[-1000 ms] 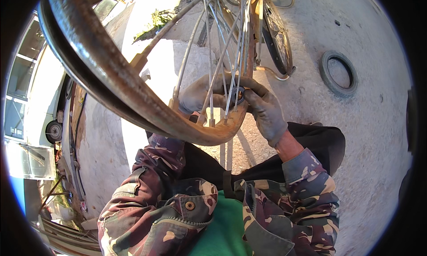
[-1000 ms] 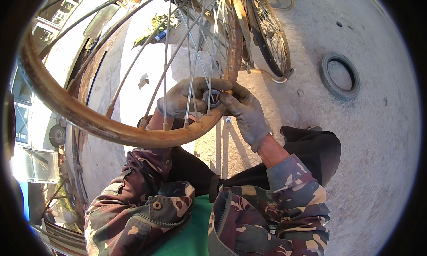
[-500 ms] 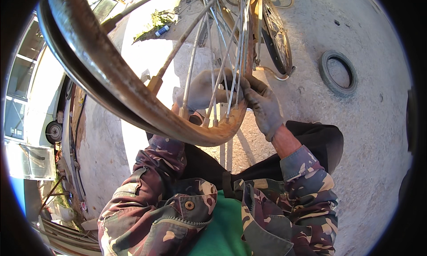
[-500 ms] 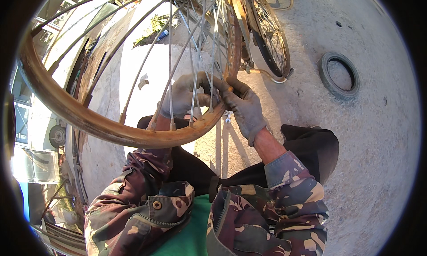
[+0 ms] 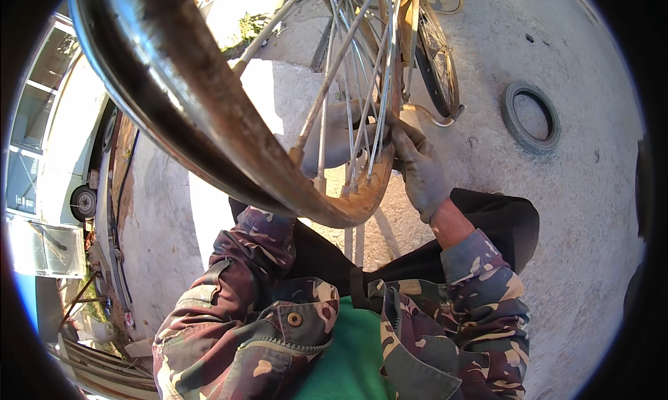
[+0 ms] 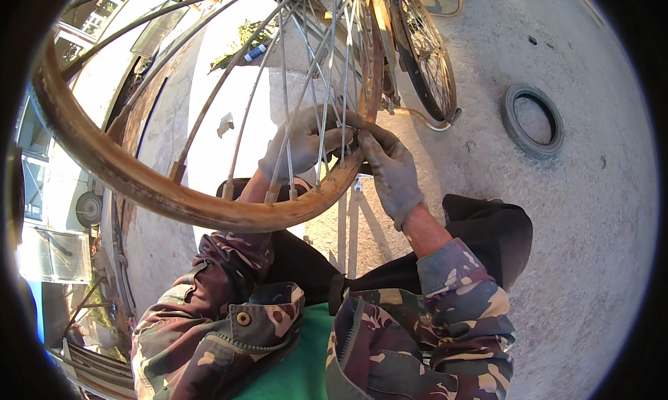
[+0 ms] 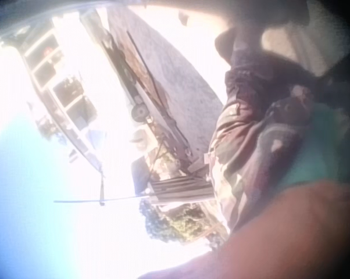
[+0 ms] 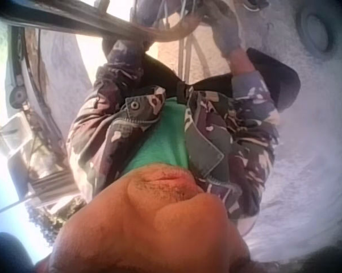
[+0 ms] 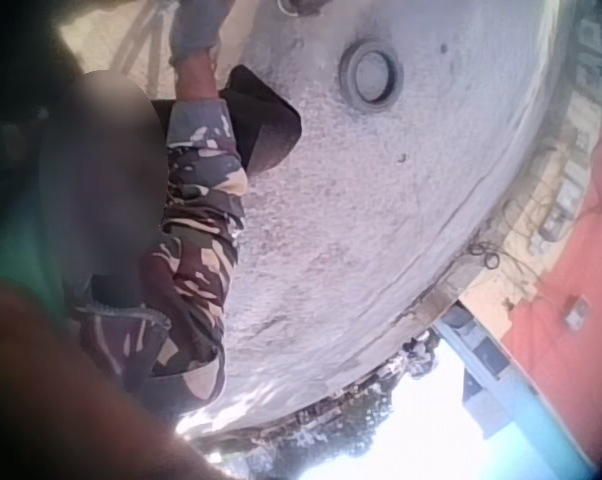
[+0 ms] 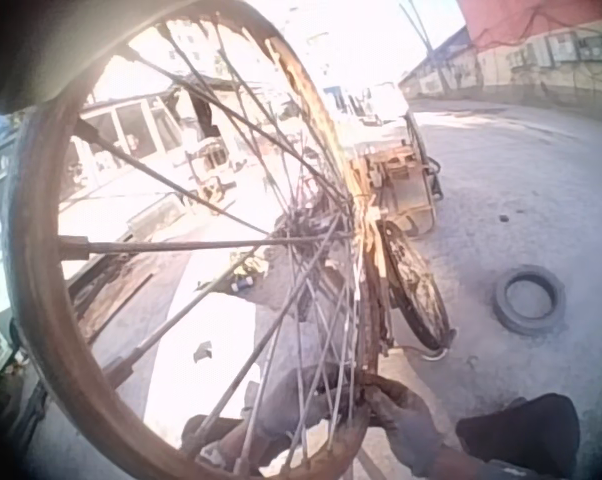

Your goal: The person is seated on the ground and repeatedly adjusts the spokes of a bicycle wheel using a spoke wrench. They rotate the wheel periodically to access different sections and continue tightening or loosening individual spokes.

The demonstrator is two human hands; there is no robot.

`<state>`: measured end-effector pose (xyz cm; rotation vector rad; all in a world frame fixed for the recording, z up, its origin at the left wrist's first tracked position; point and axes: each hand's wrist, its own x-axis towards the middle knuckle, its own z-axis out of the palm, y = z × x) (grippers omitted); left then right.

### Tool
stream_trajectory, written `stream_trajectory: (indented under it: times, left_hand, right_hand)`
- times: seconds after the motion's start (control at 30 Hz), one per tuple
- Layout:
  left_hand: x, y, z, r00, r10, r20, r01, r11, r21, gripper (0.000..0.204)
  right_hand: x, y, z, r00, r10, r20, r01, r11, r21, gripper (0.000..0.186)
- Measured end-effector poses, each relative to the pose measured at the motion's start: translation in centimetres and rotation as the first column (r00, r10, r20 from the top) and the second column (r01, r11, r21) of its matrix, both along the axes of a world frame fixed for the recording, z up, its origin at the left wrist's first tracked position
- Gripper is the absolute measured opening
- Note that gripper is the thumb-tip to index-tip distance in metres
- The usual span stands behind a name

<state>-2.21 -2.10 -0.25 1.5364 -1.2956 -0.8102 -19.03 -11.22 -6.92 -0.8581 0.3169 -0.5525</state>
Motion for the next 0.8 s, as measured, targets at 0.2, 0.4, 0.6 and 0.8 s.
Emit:
stream_trajectory:
  times: [0.2,0.4,0.6,0.8]
  left_hand:
    - [-1.1,0.0,-0.2,0.992,0.009,-0.124,-0.006,1.0,0.021,0.034]
    - [3.3,0.2,-2.5,0.897,-0.333,-0.29,0.339,0.94,-0.034,0.068]
    - [1.6,0.0,-0.4,0.954,-0.122,-0.273,0.162,0.978,0.129,0.053]
    - [1.2,0.0,-0.7,0.919,-0.149,-0.366,0.168,0.986,0.02,0.046]
  right_hand:
    - [0.8,-0.5,-2.7,0.997,-0.078,-0.028,0.079,0.997,0.006,0.042]
    - [0.8,0.1,-1.3,0.986,-0.093,-0.137,0.092,0.996,-0.014,0.042]
    - [1.1,0.1,-2.2,0.99,-0.133,-0.05,0.133,0.991,0.005,0.041]
    - [0.9,0.0,-1.9,0.997,-0.07,-0.045,0.072,0.996,0.053,0.039]
